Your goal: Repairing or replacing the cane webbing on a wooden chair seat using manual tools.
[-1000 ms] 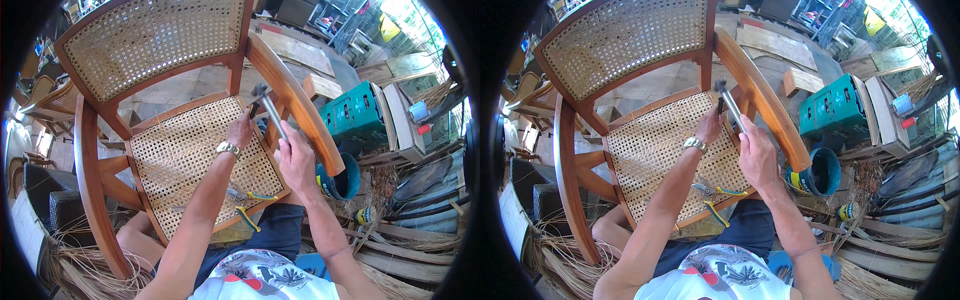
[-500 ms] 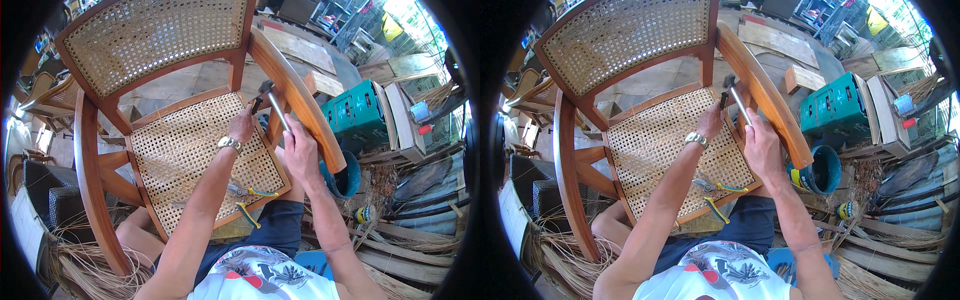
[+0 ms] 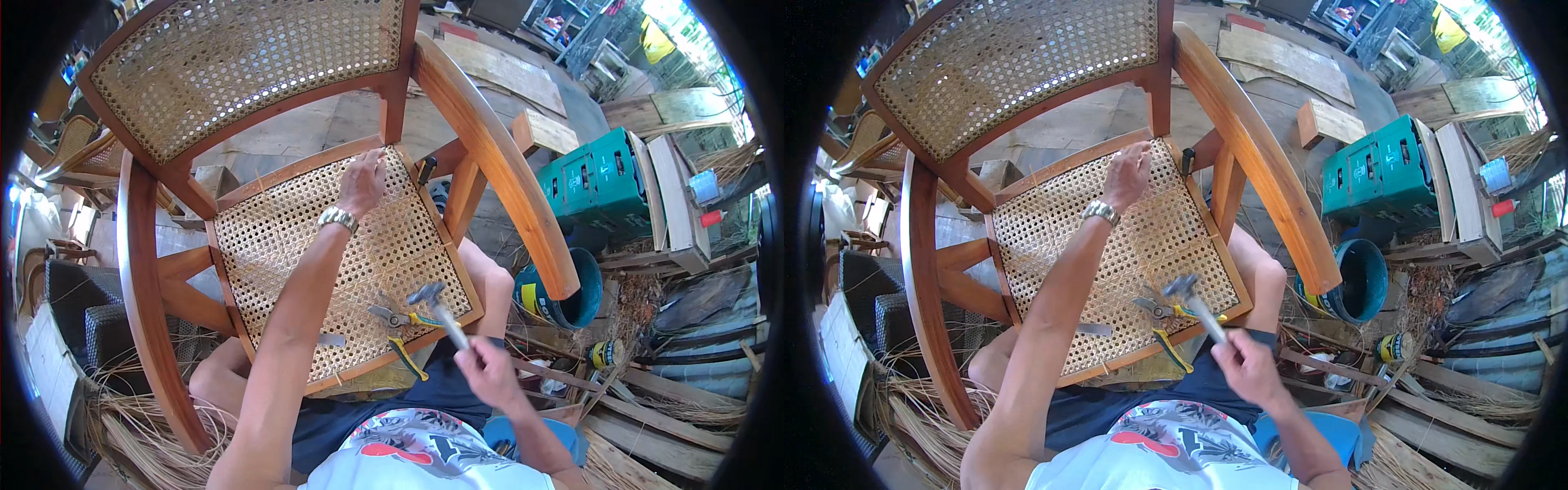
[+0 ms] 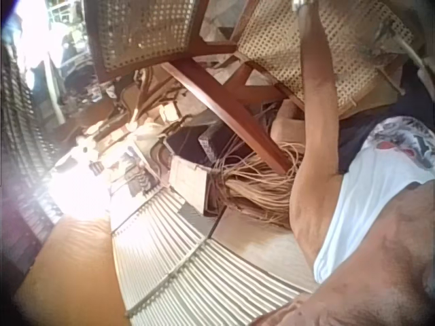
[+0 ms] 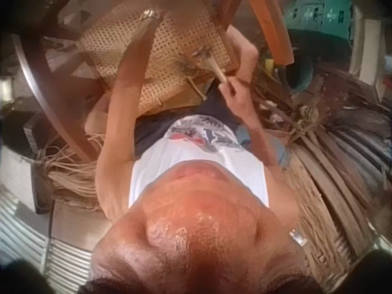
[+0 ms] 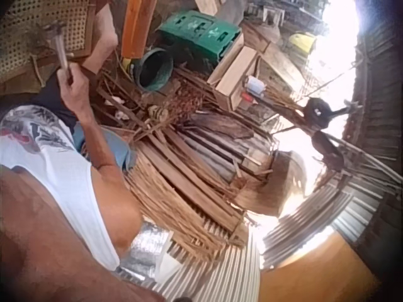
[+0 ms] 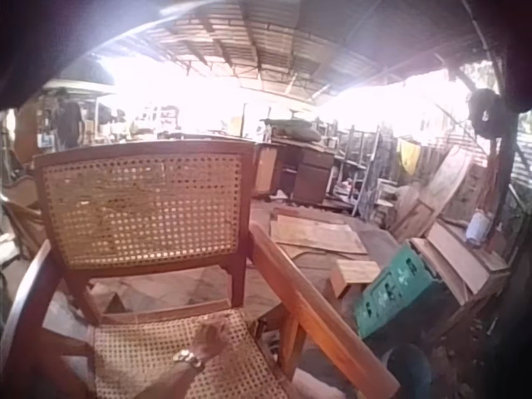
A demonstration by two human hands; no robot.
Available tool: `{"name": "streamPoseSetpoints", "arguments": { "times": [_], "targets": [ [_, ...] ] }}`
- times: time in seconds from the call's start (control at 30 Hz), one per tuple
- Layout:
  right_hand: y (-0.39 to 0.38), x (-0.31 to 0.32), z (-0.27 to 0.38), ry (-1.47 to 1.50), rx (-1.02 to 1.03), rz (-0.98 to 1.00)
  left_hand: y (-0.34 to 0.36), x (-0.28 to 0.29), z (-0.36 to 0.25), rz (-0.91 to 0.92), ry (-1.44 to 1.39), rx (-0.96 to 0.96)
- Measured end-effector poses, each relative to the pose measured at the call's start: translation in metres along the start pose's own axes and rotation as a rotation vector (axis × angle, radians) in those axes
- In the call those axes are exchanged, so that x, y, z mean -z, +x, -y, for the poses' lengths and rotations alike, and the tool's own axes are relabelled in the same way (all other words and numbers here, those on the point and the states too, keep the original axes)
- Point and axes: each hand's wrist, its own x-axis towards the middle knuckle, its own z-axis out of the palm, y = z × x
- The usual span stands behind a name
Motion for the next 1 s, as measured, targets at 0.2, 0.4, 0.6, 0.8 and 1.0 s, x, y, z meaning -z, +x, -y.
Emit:
{"name": "streamPoseSetpoints", "arguments": {
  "times": [0.2,0.4,0.6,0.8,1.0],
  "targets": [
    [-0.018,-0.03,-0.013,0.12,0.047,0.244,0.046,-0.027,-0.001,0.191,0.216,-0.038],
    [-0.001,-0.027,-0.019,0.129,0.105,0.26,0.063,-0.047,-0.005,0.263,0.425,0.005],
    [0.025,-0.039,-0.024,0.06,0.128,0.39,0.042,-0.008,-0.012,0.059,0.269,-0.094],
    [0.034,-0.074,-0.023,-0.038,0.153,0.473,-0.06,0.123,0.016,-0.276,0.519,0.247],
    [0.031,-0.093,-0.029,-0.015,0.281,0.406,-0.079,0.1,-0.026,0.009,0.023,0.393]
  ]
}}
